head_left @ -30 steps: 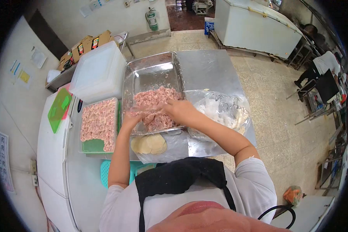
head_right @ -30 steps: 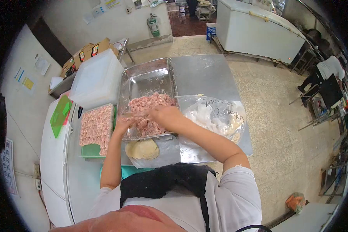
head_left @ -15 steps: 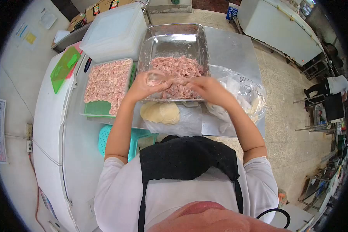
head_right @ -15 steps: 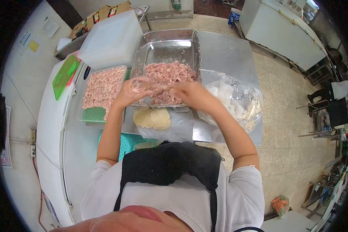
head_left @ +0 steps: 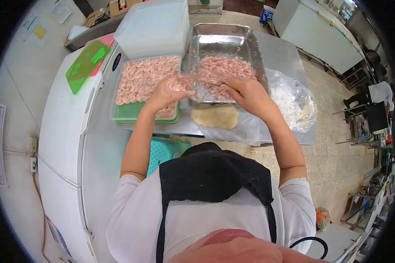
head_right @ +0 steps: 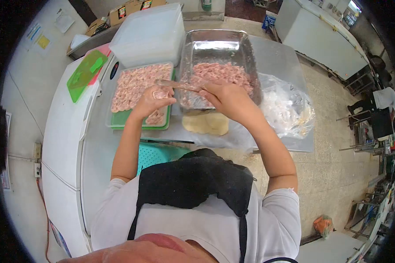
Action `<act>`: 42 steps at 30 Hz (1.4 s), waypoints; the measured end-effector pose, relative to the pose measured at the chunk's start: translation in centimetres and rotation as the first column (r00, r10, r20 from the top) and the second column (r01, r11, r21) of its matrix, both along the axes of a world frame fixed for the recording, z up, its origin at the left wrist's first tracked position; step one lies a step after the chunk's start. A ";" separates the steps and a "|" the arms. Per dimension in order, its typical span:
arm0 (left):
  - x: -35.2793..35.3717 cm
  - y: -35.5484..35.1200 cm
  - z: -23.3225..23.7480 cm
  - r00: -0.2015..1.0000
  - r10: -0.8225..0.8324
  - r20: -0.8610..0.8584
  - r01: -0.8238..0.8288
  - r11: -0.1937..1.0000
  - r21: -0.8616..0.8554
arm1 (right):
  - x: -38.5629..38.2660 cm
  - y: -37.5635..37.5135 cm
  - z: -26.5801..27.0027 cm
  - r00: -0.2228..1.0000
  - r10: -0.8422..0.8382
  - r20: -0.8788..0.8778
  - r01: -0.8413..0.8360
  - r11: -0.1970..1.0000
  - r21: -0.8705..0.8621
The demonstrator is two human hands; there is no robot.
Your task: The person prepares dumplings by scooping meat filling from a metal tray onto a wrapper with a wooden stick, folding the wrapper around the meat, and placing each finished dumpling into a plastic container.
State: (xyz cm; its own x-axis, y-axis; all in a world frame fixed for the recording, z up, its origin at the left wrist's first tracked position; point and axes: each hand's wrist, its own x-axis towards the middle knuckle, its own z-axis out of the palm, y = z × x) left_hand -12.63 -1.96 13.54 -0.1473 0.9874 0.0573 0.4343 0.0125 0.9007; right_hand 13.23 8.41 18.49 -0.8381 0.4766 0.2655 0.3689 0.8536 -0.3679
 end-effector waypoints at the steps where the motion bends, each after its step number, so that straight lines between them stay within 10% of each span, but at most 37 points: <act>1: -1.0 -0.8 -0.2 0.998 0.023 -0.054 -0.021 0.999 0.049 | -1.1 -1.1 -1.1 0.997 0.042 -0.059 -0.044 0.999 -0.028; 8: -8.1 -6.7 -0.4 0.923 0.115 -0.367 -0.090 0.992 0.085 | -5.0 -5.2 -4.2 0.986 0.054 -0.156 -0.101 0.945 -0.310; 10: -10.7 -8.4 -2.4 0.979 0.095 -0.179 -0.086 0.995 0.055 | -4.4 -5.7 -4.8 0.977 -0.065 -0.202 -0.028 0.904 -0.427; 13: -13.3 -10.0 -6.2 0.947 0.122 -0.297 -0.152 0.985 -0.078 | -2.3 -6.1 -6.7 0.963 -0.160 -0.217 0.035 0.872 -0.489; 15: -13.3 -10.5 -8.9 0.806 0.153 -0.572 -0.099 0.987 0.124 | -0.8 -5.9 -8.3 0.933 -0.260 -0.250 0.067 0.806 -0.588; 19: -9.9 -9.5 -8.2 0.872 0.167 -0.461 -0.220 0.973 -0.064 | 1.8 -6.4 -9.2 0.884 -0.435 -0.172 0.223 0.715 -0.662; 27: -8.6 -5.8 -10.9 0.846 0.287 -0.450 -0.245 0.958 0.150 | 4.4 -6.1 -9.0 0.875 -0.471 -0.112 0.278 0.679 -0.680; 42: -7.6 -6.2 -10.6 0.744 0.313 -0.590 -0.350 0.935 0.056 | 6.7 4.3 -9.0 0.976 -0.219 0.009 0.197 0.859 -0.472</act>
State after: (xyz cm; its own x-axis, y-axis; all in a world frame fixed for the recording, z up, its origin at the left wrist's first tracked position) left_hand -20.24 -8.18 2.91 -0.4222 0.8868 0.1882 0.8317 0.2964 0.4694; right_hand 19.95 12.74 9.51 -0.6986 0.7155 0.0016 0.4927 0.4827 -0.7240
